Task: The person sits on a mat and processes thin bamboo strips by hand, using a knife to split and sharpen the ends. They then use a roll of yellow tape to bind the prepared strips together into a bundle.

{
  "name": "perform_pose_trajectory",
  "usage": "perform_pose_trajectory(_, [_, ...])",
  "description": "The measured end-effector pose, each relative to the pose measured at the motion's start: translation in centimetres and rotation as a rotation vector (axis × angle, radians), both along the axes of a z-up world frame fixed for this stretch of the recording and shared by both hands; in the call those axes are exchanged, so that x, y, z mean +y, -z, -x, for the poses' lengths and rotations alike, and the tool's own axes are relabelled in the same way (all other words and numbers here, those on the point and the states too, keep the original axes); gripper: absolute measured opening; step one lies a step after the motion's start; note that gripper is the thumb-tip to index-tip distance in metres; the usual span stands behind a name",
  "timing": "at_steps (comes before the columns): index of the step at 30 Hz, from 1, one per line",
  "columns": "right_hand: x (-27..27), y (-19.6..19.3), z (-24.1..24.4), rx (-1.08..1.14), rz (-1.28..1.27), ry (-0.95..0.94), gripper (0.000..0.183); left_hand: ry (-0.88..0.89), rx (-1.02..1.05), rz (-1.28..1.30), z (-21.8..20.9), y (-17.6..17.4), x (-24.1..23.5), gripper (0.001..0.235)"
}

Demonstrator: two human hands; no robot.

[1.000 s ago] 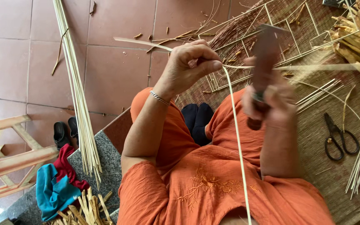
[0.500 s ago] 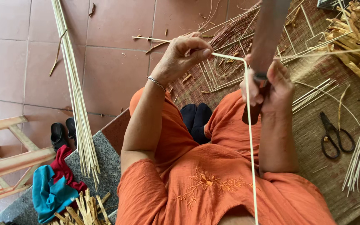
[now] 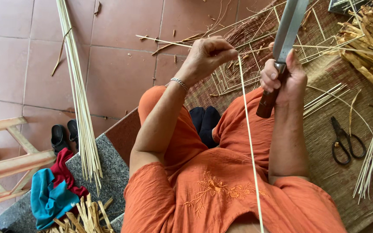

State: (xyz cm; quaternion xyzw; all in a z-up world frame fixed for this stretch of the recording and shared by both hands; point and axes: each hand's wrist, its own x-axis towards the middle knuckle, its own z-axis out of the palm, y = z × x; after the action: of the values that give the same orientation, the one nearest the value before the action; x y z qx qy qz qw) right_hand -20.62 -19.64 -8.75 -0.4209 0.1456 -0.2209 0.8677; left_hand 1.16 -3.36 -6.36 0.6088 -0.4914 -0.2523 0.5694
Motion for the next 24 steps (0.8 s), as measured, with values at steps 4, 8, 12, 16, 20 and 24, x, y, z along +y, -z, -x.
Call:
perform_pose_trajectory(4, [-0.7,0.9,-0.2,-0.014,-0.041,0.030,0.048,-0.022,0.084,-0.131,-0.2,1.0,-0.2,0.015])
perform_pose_trajectory(8, [-1.4,1.4,0.6,0.003,-0.042,0.048,0.047,0.002,0.028,-0.109,-1.1,1.6,-0.2,0.015])
perform_pose_trajectory(12, [-2.8,3.0,0.4,0.001,-0.042,0.062,0.048,-0.154,-0.176,-0.092,-0.6,1.7,-0.6,0.015])
perform_pose_trajectory(16, [-3.6,5.1,0.3,0.047,-0.084,0.091,0.046,-0.215,-0.153,-0.204,0.5,2.1,-1.5,0.013])
perform_pose_trajectory(20, [-4.1,5.8,-0.2,0.005,-0.133,0.087,0.051,-0.136,-0.006,-0.278,-0.3,3.3,-2.1,0.014])
perform_pose_trajectory(24, [-2.9,1.9,0.7,-0.246,-0.052,-0.093,0.055,-0.031,0.079,-0.134,-1.5,4.4,-2.1,0.016])
